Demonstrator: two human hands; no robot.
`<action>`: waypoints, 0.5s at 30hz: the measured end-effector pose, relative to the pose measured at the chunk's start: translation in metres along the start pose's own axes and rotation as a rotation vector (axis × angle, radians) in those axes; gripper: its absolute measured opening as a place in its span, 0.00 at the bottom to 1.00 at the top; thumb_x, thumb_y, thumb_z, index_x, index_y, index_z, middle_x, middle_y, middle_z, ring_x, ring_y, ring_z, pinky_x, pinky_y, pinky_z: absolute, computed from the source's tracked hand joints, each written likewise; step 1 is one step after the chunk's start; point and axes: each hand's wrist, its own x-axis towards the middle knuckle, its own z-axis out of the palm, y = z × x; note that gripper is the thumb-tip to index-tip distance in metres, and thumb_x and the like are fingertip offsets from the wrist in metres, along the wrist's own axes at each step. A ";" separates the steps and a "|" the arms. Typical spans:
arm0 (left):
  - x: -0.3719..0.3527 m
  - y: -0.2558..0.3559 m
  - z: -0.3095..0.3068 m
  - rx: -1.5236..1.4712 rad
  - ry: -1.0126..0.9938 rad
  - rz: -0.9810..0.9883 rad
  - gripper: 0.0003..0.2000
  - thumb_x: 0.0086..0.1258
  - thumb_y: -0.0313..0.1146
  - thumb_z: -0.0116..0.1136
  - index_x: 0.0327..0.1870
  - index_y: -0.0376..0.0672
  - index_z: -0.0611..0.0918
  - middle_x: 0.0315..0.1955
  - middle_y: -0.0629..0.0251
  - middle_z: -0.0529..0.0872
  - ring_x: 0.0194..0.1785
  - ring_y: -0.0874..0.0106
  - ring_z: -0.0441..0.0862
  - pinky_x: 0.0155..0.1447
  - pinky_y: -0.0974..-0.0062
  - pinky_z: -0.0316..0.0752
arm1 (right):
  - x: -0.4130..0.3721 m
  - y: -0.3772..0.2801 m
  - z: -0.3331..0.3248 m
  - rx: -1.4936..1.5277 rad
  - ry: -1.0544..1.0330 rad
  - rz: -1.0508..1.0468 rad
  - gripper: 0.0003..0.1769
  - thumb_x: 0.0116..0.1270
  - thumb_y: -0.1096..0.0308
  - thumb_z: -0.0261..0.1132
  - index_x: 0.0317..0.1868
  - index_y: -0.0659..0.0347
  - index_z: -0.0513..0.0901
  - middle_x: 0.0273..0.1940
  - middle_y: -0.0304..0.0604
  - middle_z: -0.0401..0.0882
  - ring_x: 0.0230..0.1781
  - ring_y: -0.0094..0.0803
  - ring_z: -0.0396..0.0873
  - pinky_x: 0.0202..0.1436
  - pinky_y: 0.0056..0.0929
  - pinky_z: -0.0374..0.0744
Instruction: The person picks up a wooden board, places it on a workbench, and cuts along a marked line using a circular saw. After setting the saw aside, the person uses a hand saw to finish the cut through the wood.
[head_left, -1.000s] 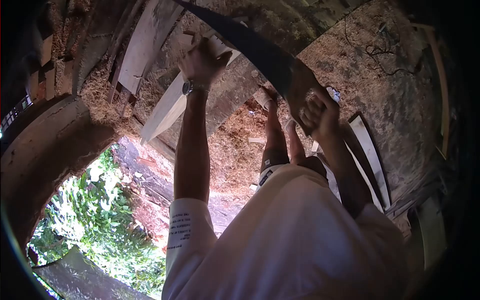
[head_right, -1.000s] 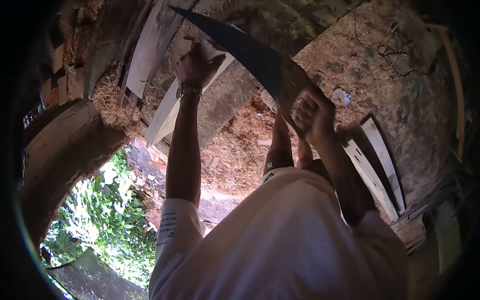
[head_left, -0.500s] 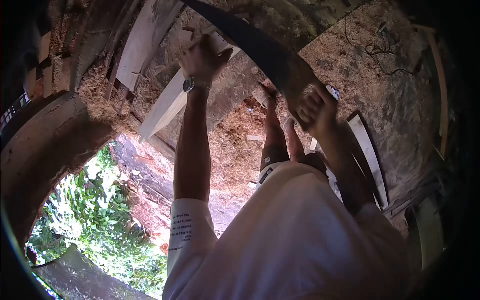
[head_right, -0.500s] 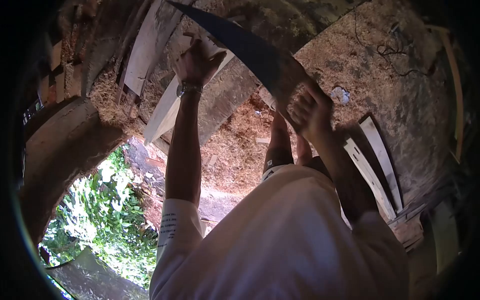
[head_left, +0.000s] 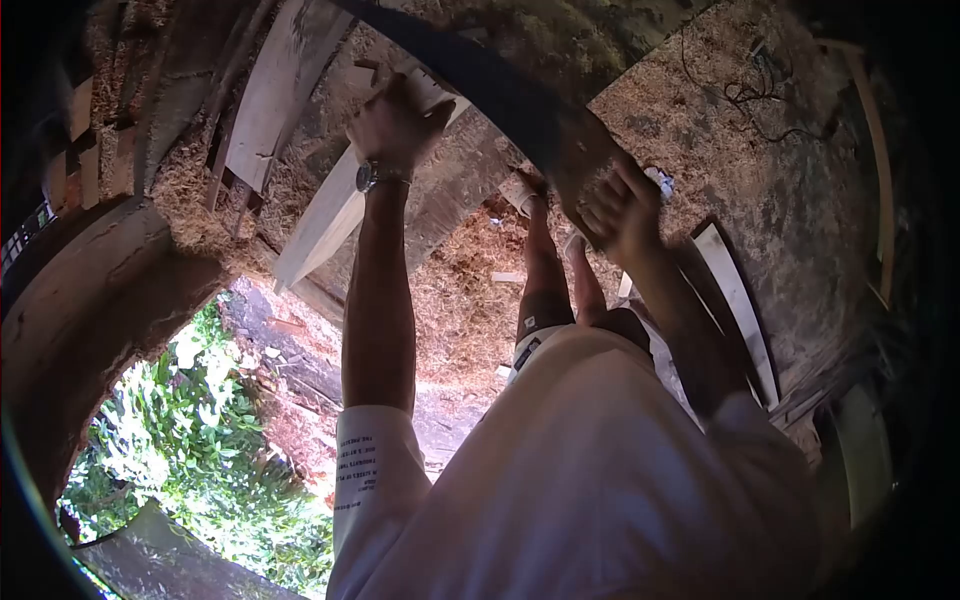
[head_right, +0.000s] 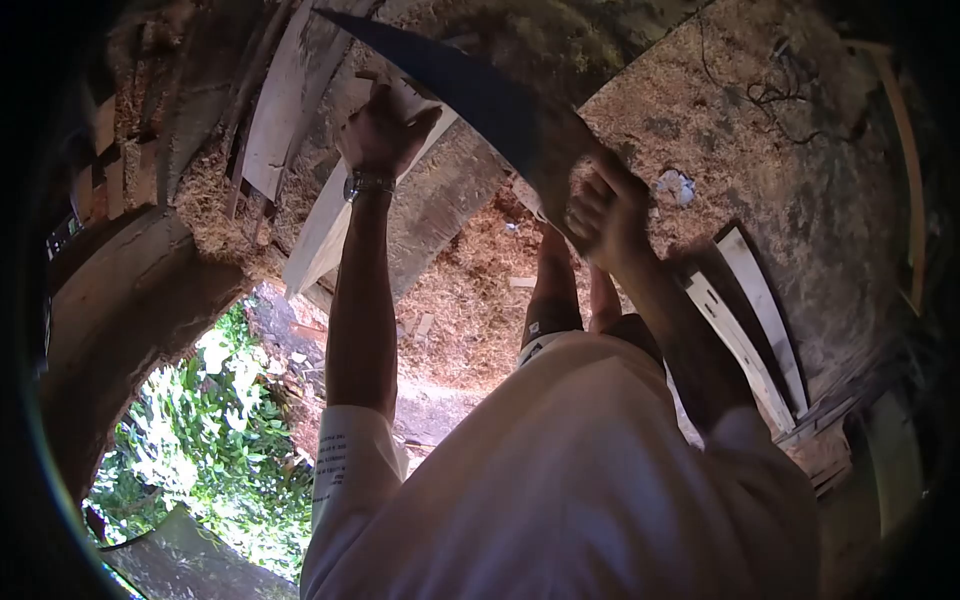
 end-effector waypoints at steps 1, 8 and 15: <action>-0.005 0.001 0.001 0.006 0.027 -0.001 0.26 0.51 0.56 0.74 0.45 0.49 0.84 0.31 0.59 0.91 0.35 0.58 0.91 0.39 0.56 0.86 | 0.030 0.011 0.037 -0.016 0.132 0.002 0.27 0.76 0.48 0.60 0.19 0.44 0.60 0.13 0.25 0.51 0.10 0.17 0.50 0.14 0.21 0.49; 0.000 0.001 -0.004 0.030 -0.002 -0.038 0.26 0.51 0.55 0.74 0.44 0.47 0.82 0.34 0.54 0.90 0.37 0.53 0.90 0.41 0.54 0.85 | 0.077 0.004 0.057 -0.061 -0.185 -0.075 0.27 0.75 0.45 0.60 0.20 0.45 0.62 0.15 0.24 0.52 0.11 0.17 0.49 0.16 0.22 0.51; 0.015 -0.006 -0.015 0.012 -0.217 -0.140 0.35 0.55 0.61 0.70 0.60 0.50 0.78 0.45 0.52 0.90 0.48 0.49 0.88 0.50 0.51 0.83 | -0.035 -0.065 -0.085 0.063 -0.197 -0.172 0.28 0.80 0.44 0.52 0.22 0.46 0.60 0.15 0.26 0.50 0.12 0.19 0.49 0.16 0.23 0.52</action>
